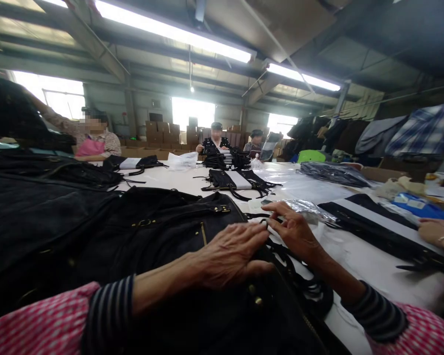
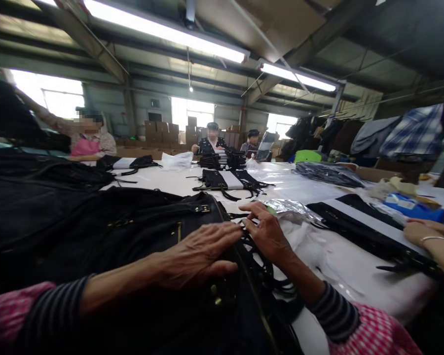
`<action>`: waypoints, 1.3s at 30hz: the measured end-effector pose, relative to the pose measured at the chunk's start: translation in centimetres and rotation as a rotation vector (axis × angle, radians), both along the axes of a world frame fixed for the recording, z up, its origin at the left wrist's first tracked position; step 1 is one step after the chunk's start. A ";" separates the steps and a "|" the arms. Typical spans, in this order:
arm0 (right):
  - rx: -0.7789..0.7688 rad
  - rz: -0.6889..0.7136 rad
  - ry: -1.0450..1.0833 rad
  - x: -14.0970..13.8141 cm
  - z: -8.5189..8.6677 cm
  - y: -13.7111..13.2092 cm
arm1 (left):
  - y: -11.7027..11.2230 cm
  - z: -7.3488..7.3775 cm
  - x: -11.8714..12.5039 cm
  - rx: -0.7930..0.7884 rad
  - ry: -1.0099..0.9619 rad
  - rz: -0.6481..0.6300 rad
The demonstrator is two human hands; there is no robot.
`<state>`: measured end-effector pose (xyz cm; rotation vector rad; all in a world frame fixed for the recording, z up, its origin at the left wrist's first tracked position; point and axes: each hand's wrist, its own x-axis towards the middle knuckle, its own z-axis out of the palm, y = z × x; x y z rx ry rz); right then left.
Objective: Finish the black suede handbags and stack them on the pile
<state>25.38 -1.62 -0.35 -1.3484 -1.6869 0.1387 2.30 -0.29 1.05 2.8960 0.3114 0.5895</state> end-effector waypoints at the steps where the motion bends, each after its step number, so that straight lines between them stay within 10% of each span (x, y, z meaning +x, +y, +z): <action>1: -0.002 -0.015 0.027 0.2 -0.2 -0.2 | 0.8 -1.0 0.1 -0.013 0.066 0.001; 7: -0.179 0.006 0.050 1.3 -2.4 -2.8 | 1.9 -4.3 0.8 -0.013 0.122 0.017; 14: -0.388 0.060 -0.080 -0.3 -2.5 -6.8 | 2.0 -0.4 -2.3 0.015 0.195 0.044; 20: -0.450 0.075 -0.176 -0.7 -1.4 -5.4 | 0.8 3.1 -15.5 0.049 0.322 0.771; 25: -0.536 0.001 -0.218 -1.6 -1.1 -3.2 | -0.8 0.8 -22.3 0.069 0.507 1.166; 30: -0.501 0.034 0.084 -2.5 0.0 -2.8 | -0.5 0.2 -22.3 -0.020 0.245 1.206; 36: -0.408 -0.023 0.244 -0.9 -1.0 -1.6 | 0.3 -1.9 -22.5 -0.521 -0.506 1.249; 39: -0.492 0.013 0.117 -0.2 -3.0 -1.2 | -0.1 -4.3 -22.0 -0.431 -0.414 1.271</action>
